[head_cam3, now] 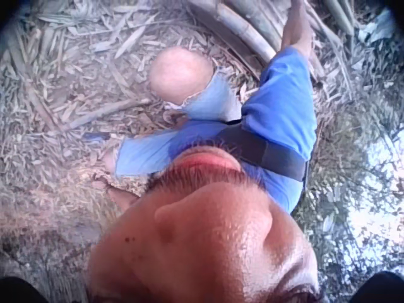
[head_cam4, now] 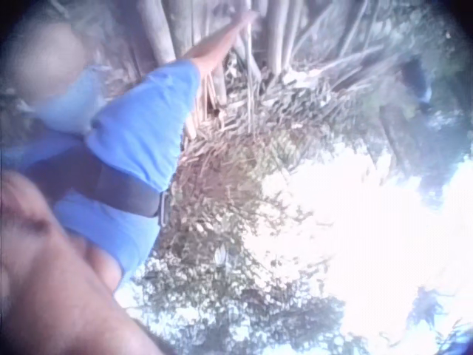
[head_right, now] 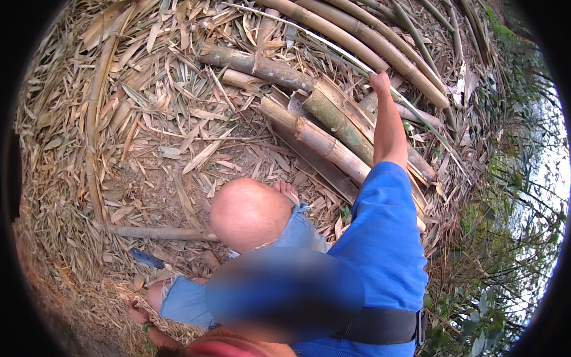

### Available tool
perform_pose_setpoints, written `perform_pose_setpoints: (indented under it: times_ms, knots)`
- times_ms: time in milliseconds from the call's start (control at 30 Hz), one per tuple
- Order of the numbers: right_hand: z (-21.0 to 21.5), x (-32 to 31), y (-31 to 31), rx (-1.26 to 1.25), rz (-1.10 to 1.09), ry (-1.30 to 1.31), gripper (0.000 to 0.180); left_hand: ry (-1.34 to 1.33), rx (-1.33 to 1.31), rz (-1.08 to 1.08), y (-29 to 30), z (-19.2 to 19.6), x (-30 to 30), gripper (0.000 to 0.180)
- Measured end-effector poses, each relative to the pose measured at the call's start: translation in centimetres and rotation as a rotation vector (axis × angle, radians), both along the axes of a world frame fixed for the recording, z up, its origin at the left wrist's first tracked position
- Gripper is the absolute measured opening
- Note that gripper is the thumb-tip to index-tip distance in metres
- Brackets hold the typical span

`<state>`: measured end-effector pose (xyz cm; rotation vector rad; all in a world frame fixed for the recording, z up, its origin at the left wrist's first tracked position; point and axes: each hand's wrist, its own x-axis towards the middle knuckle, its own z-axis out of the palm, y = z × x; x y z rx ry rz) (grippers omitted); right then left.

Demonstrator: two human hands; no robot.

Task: The person cuts bamboo stalks into smaller sections using a cleaver and clears away debris while working on the ground.

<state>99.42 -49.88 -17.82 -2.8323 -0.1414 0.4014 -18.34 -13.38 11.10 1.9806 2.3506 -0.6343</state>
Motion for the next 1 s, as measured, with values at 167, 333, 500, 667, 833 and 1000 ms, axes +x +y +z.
perform_pose_setpoints:
  times_ms: [167, 333, 500, 667, 833, 1000]
  knots:
    - [-3.4, 4.8, 2.5, -0.175, 0.194, -0.206, 0.060, -0.174, 0.013, 0.341, -0.2, 4.7, -0.8, 0.044]
    - [-4.0, 7.2, 5.2, -0.261, 0.409, -0.309, 0.064, -0.323, 0.041, 0.235, 4.9, 7.1, 0.2, 0.031]
    - [-3.6, 6.3, 6.2, -0.457, 0.375, -0.260, 0.071, -0.210, 0.013, 0.128, 8.3, 7.4, 2.4, 0.036]
    - [-2.1, 6.0, 6.4, -0.359, 0.479, -0.254, 0.081, -0.218, -0.079, 0.128, 7.2, 5.2, 3.0, 0.043]
    - [-0.3, 5.7, 6.0, -0.503, 0.673, -0.253, 0.071, -0.461, 0.034, 0.066, 5.7, 3.9, 1.5, 0.043]
    - [3.0, 3.9, 6.7, -0.143, 0.572, -0.122, 0.069, -0.391, -0.003, 0.075, 5.5, 5.7, 2.5, 0.047]
